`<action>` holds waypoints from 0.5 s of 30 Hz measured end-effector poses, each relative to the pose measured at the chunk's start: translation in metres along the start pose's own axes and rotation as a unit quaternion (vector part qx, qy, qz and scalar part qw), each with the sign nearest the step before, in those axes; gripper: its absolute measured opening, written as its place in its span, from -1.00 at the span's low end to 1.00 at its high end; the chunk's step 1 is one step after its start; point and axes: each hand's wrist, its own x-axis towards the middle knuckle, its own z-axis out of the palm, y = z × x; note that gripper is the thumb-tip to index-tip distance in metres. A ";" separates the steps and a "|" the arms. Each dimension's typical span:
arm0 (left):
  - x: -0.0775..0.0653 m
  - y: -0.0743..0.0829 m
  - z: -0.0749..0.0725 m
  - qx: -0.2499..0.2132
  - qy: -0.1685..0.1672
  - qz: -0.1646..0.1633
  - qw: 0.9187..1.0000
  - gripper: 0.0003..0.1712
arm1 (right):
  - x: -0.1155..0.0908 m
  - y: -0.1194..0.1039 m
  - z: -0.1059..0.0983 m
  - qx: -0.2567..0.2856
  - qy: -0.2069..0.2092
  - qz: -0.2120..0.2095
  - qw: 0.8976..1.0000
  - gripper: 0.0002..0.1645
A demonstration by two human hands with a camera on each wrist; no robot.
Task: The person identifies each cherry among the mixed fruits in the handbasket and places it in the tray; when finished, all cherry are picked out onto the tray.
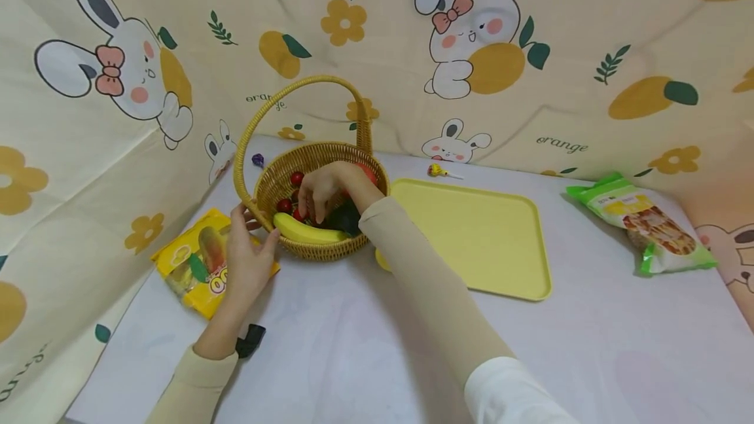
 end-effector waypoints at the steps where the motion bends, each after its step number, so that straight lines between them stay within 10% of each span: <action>1: 0.000 0.000 0.000 0.001 -0.001 -0.002 1.000 -0.22 | 0.001 0.000 0.000 -0.001 -0.005 0.002 1.000 -0.56; 15: 0.000 -0.002 0.001 0.015 0.004 0.008 1.000 -0.22 | 0.000 0.011 -0.004 -0.010 0.001 -0.035 0.999 -0.71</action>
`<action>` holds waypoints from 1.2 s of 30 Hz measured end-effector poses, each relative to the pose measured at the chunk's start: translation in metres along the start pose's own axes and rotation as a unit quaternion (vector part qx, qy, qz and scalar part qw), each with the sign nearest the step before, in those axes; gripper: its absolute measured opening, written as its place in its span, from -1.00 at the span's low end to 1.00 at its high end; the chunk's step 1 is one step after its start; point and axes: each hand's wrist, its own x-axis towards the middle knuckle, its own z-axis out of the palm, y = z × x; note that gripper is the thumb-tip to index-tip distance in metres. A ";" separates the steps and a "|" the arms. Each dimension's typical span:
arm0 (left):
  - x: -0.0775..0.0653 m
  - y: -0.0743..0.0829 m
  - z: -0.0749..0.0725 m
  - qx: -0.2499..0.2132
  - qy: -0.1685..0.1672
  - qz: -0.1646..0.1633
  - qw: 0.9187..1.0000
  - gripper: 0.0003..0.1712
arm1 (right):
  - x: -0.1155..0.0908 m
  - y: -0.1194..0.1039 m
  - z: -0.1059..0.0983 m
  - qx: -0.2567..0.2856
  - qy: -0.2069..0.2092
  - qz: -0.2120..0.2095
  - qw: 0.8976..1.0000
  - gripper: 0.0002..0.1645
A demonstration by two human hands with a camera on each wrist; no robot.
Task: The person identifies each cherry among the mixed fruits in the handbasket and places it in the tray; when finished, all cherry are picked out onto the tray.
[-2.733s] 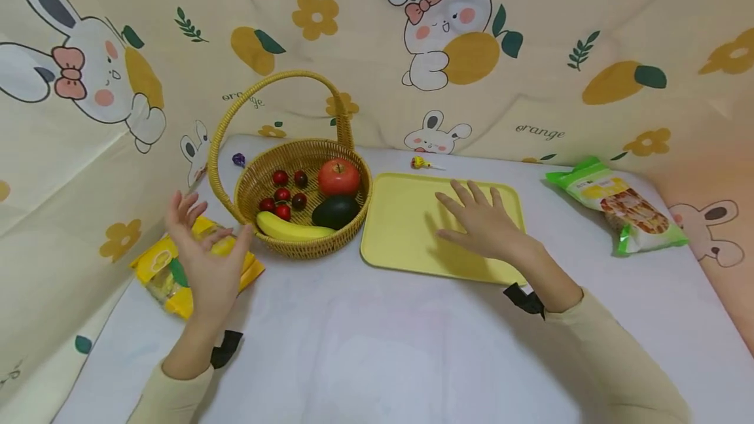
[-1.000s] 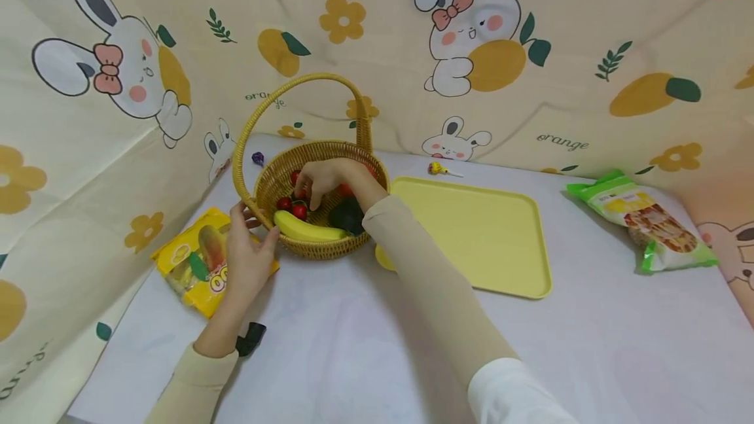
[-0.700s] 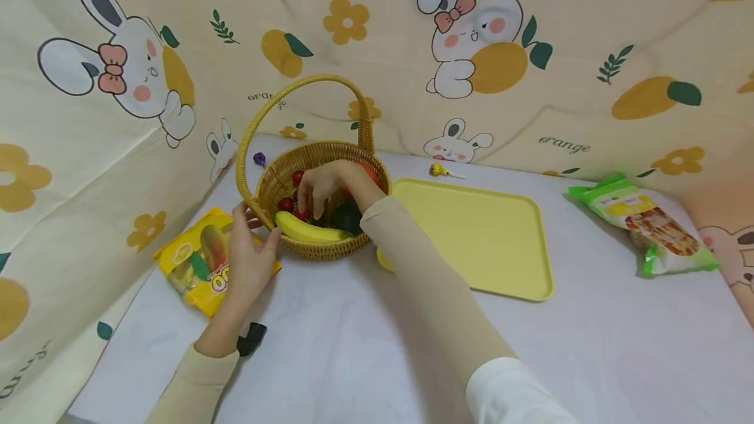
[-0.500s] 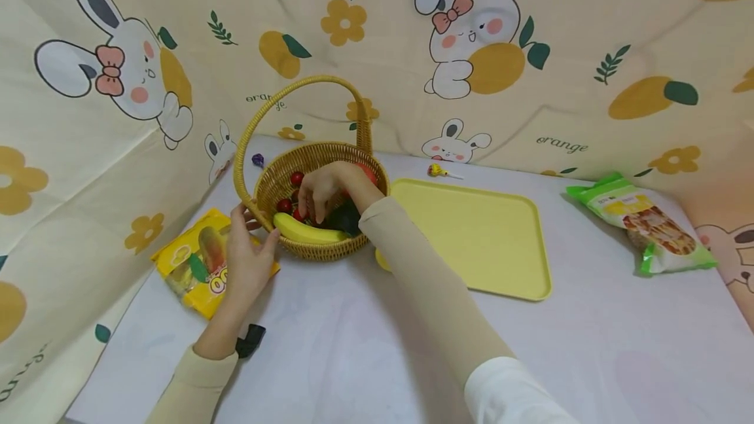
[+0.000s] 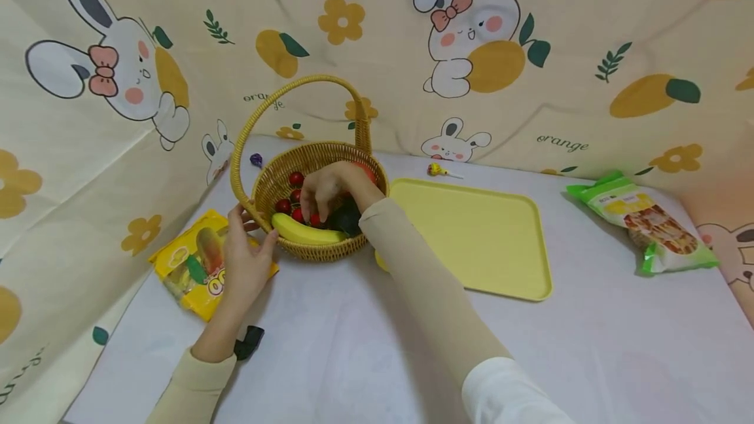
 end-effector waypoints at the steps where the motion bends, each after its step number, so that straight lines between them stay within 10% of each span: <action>1: 0.000 0.000 0.000 0.001 0.000 0.000 1.000 -0.22 | -0.003 0.002 -0.002 0.010 0.006 -0.018 1.000 -0.71; 8: -0.001 0.001 -0.002 -0.002 -0.004 -0.001 1.000 -0.22 | -0.061 0.042 -0.022 0.061 0.086 -0.176 0.979 -0.63; 17: 0.001 0.002 0.002 -0.008 0.003 -0.007 1.000 -0.23 | -0.140 0.151 -0.008 0.187 0.222 -0.158 0.944 -0.60; 26: -0.002 -0.001 0.001 -0.009 0.014 -0.006 1.000 -0.23 | -0.128 0.187 0.022 0.138 0.279 -0.101 0.945 -0.64; 36: -0.004 0.001 0.002 0.002 0.003 -0.023 1.000 -0.21 | -0.104 0.184 0.036 0.141 0.376 -0.097 0.911 -0.64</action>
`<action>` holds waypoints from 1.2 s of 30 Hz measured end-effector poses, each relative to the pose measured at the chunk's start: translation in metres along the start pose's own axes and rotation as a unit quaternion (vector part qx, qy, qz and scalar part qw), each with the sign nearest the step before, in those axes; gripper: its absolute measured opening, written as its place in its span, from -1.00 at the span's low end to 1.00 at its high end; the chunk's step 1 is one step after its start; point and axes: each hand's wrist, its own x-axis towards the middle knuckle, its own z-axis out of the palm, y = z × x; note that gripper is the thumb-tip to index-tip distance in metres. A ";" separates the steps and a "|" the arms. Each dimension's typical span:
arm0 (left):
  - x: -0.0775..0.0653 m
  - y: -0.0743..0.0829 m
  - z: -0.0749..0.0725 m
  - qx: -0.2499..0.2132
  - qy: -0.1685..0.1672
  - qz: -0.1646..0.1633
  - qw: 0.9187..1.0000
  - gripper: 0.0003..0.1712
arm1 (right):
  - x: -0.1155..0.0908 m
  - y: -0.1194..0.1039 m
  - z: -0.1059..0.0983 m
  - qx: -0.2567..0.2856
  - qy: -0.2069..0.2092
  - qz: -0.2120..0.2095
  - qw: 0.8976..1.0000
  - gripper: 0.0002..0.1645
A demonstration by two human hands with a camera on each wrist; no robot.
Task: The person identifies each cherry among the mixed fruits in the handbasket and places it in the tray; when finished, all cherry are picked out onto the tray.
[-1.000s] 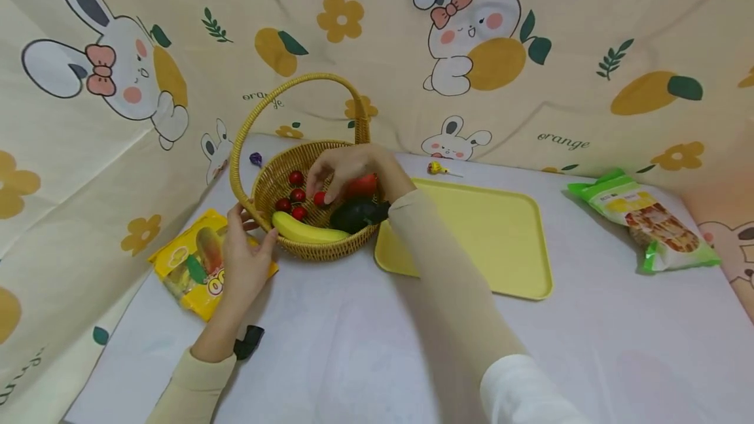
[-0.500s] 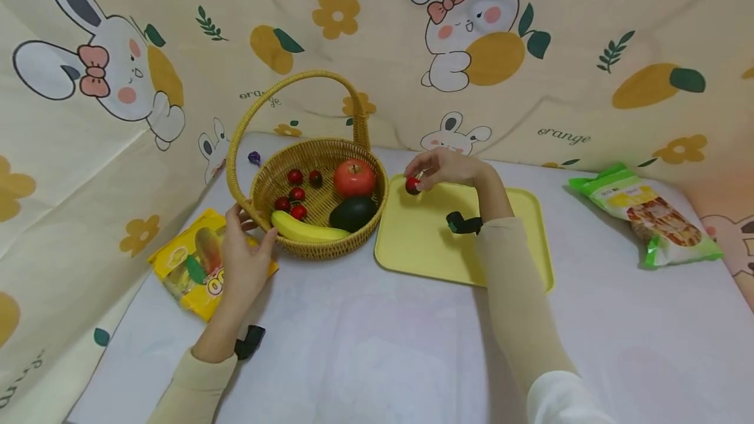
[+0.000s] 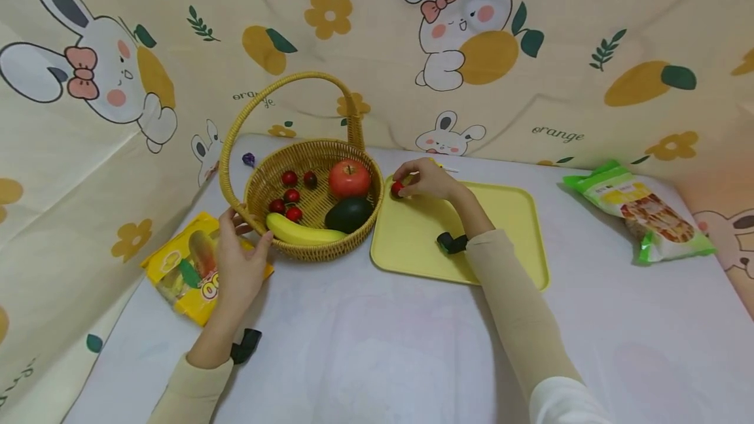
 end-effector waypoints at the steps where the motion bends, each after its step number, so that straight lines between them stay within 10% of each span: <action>1: 0.000 0.000 0.000 0.000 0.001 0.001 1.000 -0.21 | 0.000 -0.001 0.000 -0.006 0.003 0.002 1.000 -0.64; 12: 0.000 0.000 -0.003 0.000 0.007 0.009 1.000 -0.22 | 0.015 -0.070 -0.001 -0.122 0.074 -0.065 0.988 -0.64; 18: 0.000 -0.001 -0.004 -0.004 0.005 0.007 1.000 -0.22 | 0.065 -0.141 0.030 -0.092 -0.069 -0.132 0.985 -0.65; 26: 0.002 -0.004 -0.001 -0.005 0.004 0.009 1.000 -0.23 | 0.112 -0.161 0.084 -0.037 -0.272 -0.011 0.962 -0.57; 36: 0.001 -0.004 -0.001 -0.005 -0.001 0.012 1.000 -0.22 | 0.122 -0.157 0.111 -0.023 -0.328 0.073 0.942 -0.52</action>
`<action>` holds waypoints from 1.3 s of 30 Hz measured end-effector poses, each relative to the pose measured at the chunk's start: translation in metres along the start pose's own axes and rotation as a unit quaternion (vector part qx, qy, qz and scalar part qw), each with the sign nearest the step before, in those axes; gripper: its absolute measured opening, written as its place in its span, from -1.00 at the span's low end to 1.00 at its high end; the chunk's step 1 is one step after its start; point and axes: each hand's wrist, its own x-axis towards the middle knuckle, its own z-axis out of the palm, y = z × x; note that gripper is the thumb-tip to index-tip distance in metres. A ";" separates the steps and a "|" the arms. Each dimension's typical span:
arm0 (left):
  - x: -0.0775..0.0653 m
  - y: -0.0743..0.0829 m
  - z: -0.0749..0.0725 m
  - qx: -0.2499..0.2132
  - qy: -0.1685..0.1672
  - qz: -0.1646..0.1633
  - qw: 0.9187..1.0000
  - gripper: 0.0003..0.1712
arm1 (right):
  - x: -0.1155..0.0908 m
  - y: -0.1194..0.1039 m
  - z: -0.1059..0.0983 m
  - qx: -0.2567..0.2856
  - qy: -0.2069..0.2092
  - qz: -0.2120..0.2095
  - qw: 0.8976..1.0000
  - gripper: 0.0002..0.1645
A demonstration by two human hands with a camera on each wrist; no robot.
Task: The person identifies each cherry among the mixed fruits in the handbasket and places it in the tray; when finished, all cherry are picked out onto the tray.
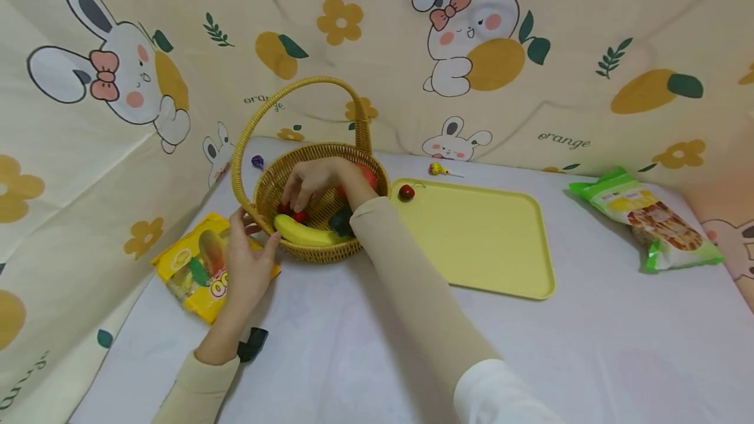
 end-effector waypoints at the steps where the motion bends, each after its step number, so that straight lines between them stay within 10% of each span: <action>1: 0.000 0.000 0.000 0.001 0.001 0.000 1.000 -0.22 | 0.001 0.000 0.000 0.002 -0.002 0.003 1.000 -0.52; 28: 0.001 0.001 0.002 0.000 0.005 0.010 1.000 -0.22 | 0.010 0.031 0.004 0.107 -0.023 0.010 0.994 -0.65; 39: -0.003 0.000 0.000 -0.014 -0.002 0.015 1.000 -0.22 | -0.068 0.028 -0.034 0.016 0.134 -0.172 0.976 -0.71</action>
